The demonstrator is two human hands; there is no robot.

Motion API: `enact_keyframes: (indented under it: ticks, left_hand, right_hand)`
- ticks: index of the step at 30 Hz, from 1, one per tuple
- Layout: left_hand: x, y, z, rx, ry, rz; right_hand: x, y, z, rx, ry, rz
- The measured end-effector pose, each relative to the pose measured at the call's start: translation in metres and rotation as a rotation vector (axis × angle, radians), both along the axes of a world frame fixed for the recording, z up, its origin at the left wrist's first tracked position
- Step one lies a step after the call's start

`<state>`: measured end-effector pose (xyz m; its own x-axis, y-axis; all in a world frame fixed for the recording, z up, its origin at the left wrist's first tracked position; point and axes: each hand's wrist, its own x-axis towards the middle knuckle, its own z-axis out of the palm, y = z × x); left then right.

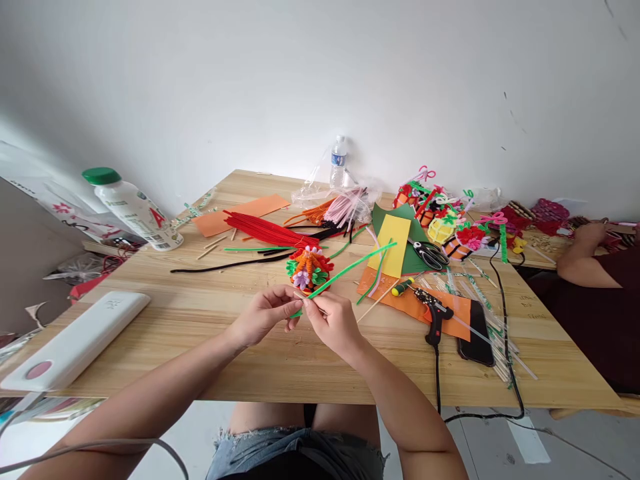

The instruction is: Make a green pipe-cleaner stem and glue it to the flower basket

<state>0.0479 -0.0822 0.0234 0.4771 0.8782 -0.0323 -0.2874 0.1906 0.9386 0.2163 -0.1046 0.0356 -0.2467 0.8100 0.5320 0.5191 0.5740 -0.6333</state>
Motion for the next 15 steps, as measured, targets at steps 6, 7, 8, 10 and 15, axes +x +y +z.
enact_keyframes:
  ticks: [6, 7, 8, 10, 15]
  left_hand:
    - [-0.0018, 0.0018, -0.0027, 0.004, -0.024, 0.050]
    - [-0.0021, 0.0021, -0.0031, 0.003, -0.031, 0.048]
    - [-0.0023, 0.0024, -0.0034, -0.002, -0.036, 0.042]
    - [-0.0026, 0.0027, -0.0035, -0.019, -0.041, 0.027]
    - [-0.0016, 0.0016, -0.0003, -0.081, -0.008, 0.011]
  right_hand:
    - [0.0042, 0.0028, -0.0027, 0.031, -0.034, -0.047]
    - [0.0047, 0.0031, -0.0028, 0.036, -0.043, -0.049]
    - [0.0050, 0.0032, -0.0027, 0.039, -0.052, -0.049]
    - [0.0049, 0.0029, -0.0024, 0.047, -0.068, -0.056]
    - [0.0035, 0.0003, -0.0012, 0.057, -0.128, -0.083]
